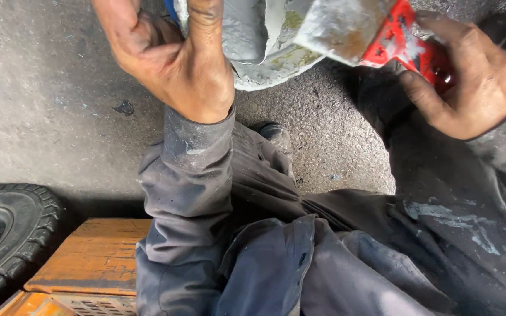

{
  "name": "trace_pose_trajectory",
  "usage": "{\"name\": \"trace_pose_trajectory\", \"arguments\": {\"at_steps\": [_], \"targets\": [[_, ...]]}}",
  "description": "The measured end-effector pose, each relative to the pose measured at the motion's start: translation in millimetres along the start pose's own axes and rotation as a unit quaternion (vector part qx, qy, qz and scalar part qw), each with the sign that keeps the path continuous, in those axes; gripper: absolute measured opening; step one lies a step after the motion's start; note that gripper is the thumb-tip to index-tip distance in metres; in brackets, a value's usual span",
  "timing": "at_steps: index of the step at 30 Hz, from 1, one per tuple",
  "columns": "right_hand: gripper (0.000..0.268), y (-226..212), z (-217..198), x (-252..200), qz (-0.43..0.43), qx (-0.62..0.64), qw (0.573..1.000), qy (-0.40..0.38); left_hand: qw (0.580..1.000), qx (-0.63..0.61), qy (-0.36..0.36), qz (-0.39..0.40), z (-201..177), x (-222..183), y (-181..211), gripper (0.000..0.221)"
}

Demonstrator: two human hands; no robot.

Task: Scraping residue out of a large plastic bucket using a hand-held scraper.

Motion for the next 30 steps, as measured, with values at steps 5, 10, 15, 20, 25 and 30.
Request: {"name": "trace_pose_trajectory", "arguments": {"at_steps": [5,10,15,20,25,30], "targets": [[0.054,26.6,8.9,-0.9,0.136,0.081,0.986,0.043,0.991,0.097,0.049,-0.077,-1.7,2.1,-0.4,0.051],[0.054,-33.5,-26.0,38.6,-0.046,-0.029,0.998,0.021,0.997,0.066,-0.03,0.009,14.6,-7.9,7.1,0.041],[0.058,-30.1,-1.0,58.3,0.07,0.204,0.973,-0.078,0.998,0.058,-0.014,0.021,20.4,-2.9,7.7,0.041],[0.058,-52.2,7.9,96.0,-0.072,0.069,0.995,-0.032,0.997,0.066,-0.021,0.021,29.9,-5.6,2.0,0.044],[0.038,-46.1,35.5,119.9,-0.128,0.035,0.988,-0.08,0.999,0.033,-0.021,0.016,34.1,-9.2,2.2,0.046],[0.031,-37.3,53.1,116.3,-0.161,0.145,0.975,-0.055,1.0,-0.022,-0.009,0.004,29.9,-11.6,0.9,0.05]]}}
Point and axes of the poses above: each hand's wrist, its own x-axis towards the middle knuckle, its own z-axis out of the palm, y = z × x, the point moved 7 cm from there along x, towards the middle knuckle, and after that the axes turned 10 degrees about -y, right-handed, at the moved point
